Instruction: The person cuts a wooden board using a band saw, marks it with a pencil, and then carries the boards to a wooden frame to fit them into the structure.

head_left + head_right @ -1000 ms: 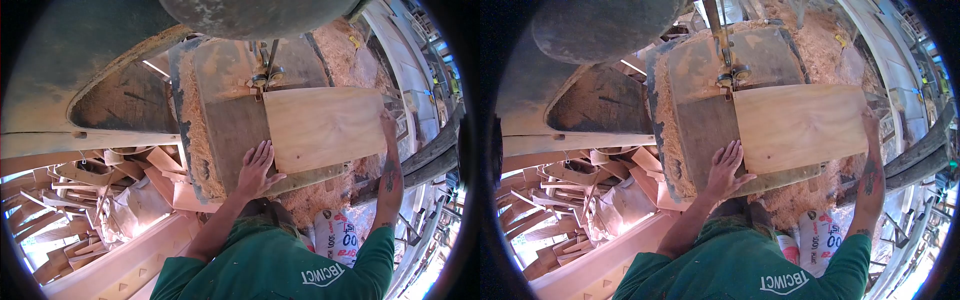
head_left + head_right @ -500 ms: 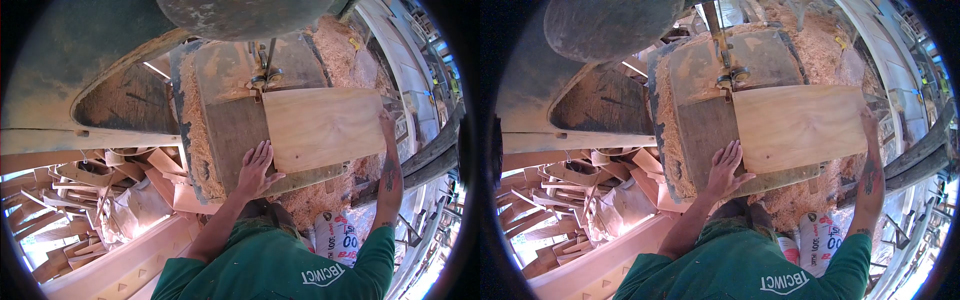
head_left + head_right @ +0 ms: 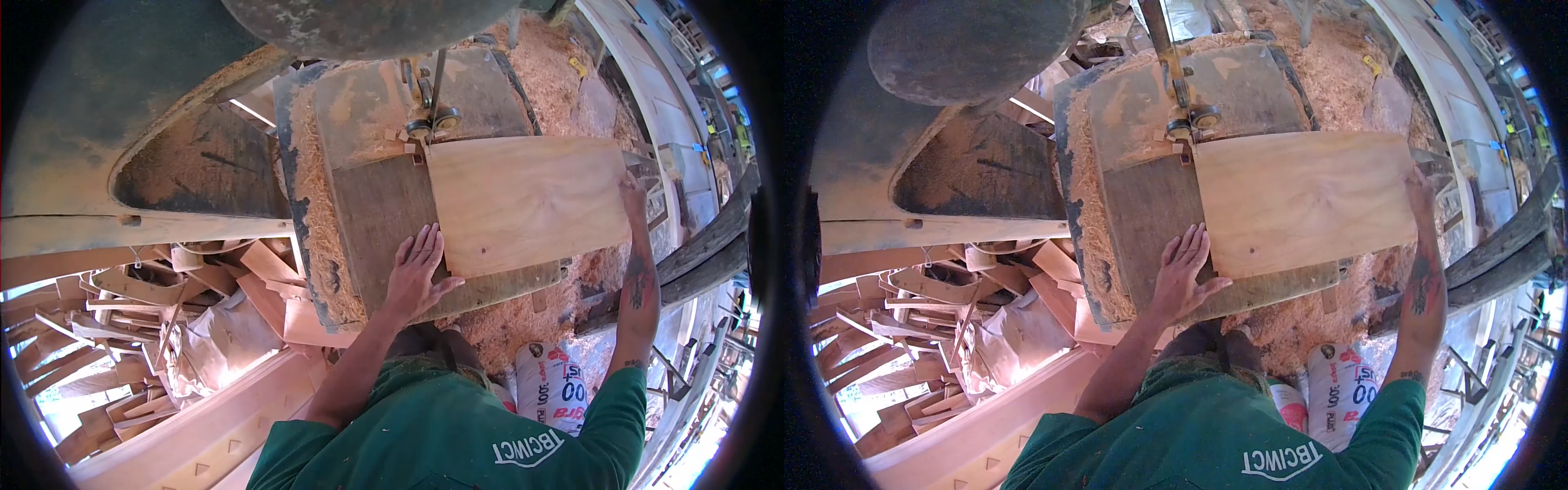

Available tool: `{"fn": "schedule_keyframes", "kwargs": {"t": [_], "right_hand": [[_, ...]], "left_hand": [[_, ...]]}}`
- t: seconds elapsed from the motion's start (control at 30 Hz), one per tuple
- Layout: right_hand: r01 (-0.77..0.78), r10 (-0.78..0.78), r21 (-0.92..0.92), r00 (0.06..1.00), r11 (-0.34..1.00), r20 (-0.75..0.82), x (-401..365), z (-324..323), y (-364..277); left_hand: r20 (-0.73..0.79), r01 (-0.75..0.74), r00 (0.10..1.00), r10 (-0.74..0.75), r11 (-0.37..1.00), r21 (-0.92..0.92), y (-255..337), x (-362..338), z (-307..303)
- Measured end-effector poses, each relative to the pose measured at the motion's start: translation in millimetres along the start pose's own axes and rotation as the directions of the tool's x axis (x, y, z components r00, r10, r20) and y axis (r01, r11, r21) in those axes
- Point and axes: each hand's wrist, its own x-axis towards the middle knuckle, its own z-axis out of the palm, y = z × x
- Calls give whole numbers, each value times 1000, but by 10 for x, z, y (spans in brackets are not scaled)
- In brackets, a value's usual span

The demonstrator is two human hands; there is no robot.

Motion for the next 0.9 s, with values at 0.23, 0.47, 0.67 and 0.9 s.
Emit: {"fn": "schedule_keyframes", "kwargs": {"t": [0.23,0.47,0.67,0.9], "right_hand": [[-116,117,190,993,975,7,-94,-4,-337],[-139,135,199,990,970,32,-52,-26,-354],[-79,81,-58,996,995,42,-91,-58,-556],[-140,121,213,988,967,100,-17,13,-283]], "left_hand": [[-2,4,1000,-4,1000,-7,-1,13,-8],[2,6,1000,-6,1000,-8,-30,28,14],[-3,8,1000,-8,1000,-23,-32,49,12],[-23,9,1000,-10,1000,-22,-36,54,26]]}}
